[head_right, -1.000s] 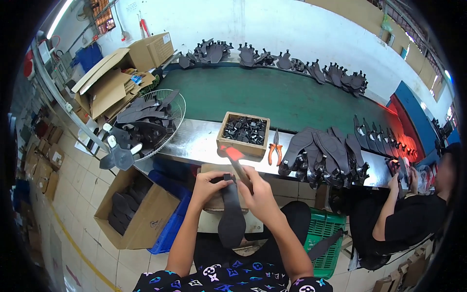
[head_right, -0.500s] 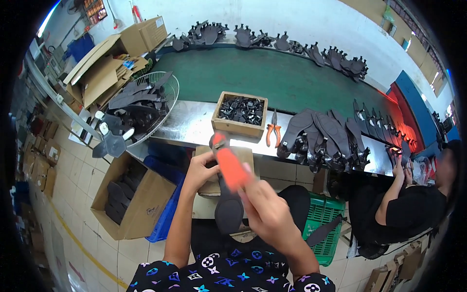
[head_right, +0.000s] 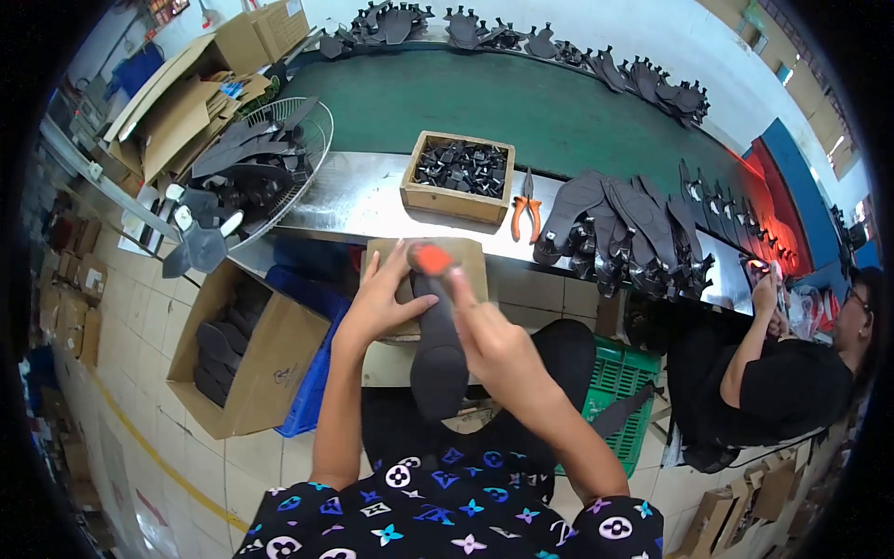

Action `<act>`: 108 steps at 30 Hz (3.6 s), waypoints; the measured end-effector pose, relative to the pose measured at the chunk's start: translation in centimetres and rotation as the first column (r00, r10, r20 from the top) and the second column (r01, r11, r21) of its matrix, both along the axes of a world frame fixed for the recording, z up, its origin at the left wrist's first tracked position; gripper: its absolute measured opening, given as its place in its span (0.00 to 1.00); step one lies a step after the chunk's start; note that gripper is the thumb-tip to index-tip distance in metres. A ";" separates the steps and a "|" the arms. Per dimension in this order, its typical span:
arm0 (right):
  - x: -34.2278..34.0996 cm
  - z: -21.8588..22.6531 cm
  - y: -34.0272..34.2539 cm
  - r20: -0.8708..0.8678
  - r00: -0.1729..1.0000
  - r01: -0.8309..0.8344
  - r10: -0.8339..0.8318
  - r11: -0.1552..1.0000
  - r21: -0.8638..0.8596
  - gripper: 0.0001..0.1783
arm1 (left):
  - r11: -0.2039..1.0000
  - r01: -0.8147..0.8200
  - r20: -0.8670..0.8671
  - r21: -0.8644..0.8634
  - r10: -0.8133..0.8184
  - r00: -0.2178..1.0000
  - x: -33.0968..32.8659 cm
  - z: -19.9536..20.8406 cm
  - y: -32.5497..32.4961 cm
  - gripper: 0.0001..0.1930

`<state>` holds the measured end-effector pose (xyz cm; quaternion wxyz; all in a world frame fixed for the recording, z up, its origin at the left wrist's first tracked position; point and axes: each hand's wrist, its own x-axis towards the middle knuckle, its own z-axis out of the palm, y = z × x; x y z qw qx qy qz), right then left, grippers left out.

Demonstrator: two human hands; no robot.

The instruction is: Hammering and assembling shoe components onto a sole at a factory workbench.

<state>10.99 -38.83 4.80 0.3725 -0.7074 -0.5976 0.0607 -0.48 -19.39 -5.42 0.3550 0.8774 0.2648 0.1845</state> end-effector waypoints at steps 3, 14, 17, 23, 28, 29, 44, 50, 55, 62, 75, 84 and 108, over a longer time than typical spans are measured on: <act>0.1 1.1 -0.7 -0.054 0.998 0.031 -0.027 0.997 0.071 0.28 | 0.981 0.108 0.017 0.159 -0.112 0.994 -0.6 -1.0 0.4 0.33; 2.8 -4.3 2.5 0.548 0.793 -0.081 0.267 0.937 -0.340 0.31 | 0.633 0.534 0.433 -0.560 -0.326 0.840 -6.5 10.2 -10.9 0.14; 2.4 -3.2 2.0 0.499 0.846 -0.189 0.189 0.981 -0.052 0.28 | 0.530 0.477 0.362 -0.701 -0.312 0.878 -7.4 11.2 -11.6 0.13; 0.9 0.0 -3.0 -0.734 0.380 -0.603 0.562 0.753 0.264 0.27 | 0.248 0.544 0.414 -0.801 -0.427 0.804 -8.0 10.7 -12.0 0.18; -2.1 0.2 -4.4 -0.887 0.136 -0.463 0.442 0.820 0.337 0.25 | 0.039 0.623 0.548 -0.782 -0.433 0.715 -7.8 10.5 -13.1 0.20; -2.1 -0.1 -4.5 -0.892 0.134 -0.460 0.432 0.824 0.331 0.25 | 0.038 0.636 0.548 -0.771 -0.469 0.692 -8.0 10.3 -13.4 0.20; -3.8 -0.2 -6.6 -0.788 0.573 -0.212 0.227 0.969 0.125 0.10 | 0.479 0.590 0.475 -0.650 -0.350 0.807 -6.8 8.5 -14.6 0.19; -3.7 -2.1 -6.8 -0.811 0.571 -0.207 0.129 0.978 0.009 0.13 | 0.262 0.346 0.204 -0.901 -0.448 0.871 -7.4 6.2 -13.6 0.22; -0.2 -2.1 -8.6 -0.496 0.856 0.204 -0.143 0.976 0.071 0.12 | -0.065 0.298 0.304 -0.952 -0.132 0.944 -8.6 4.0 -14.0 0.33; 1.8 -4.3 -6.0 -0.432 0.898 0.160 -0.083 0.976 0.146 0.08 | 0.297 0.263 0.165 -0.918 -0.318 0.934 -7.5 7.5 -11.8 0.17; 25.8 -2.4 -7.3 0.509 0.380 0.863 -0.772 0.494 0.105 0.34 | 0.904 -0.328 0.611 -0.275 0.428 0.666 -10.2 15.3 7.9 0.21; 20.9 5.1 -2.4 -0.859 0.511 0.585 -0.027 0.743 0.325 0.12 | 0.712 -0.431 0.396 0.555 0.229 0.889 -1.5 15.7 -2.1 0.43; 0.6 -15.6 -21.0 -0.486 0.703 0.529 -0.520 0.838 -0.132 0.08 | 0.876 -0.217 -0.041 0.431 0.259 0.965 4.3 0.4 0.2 0.44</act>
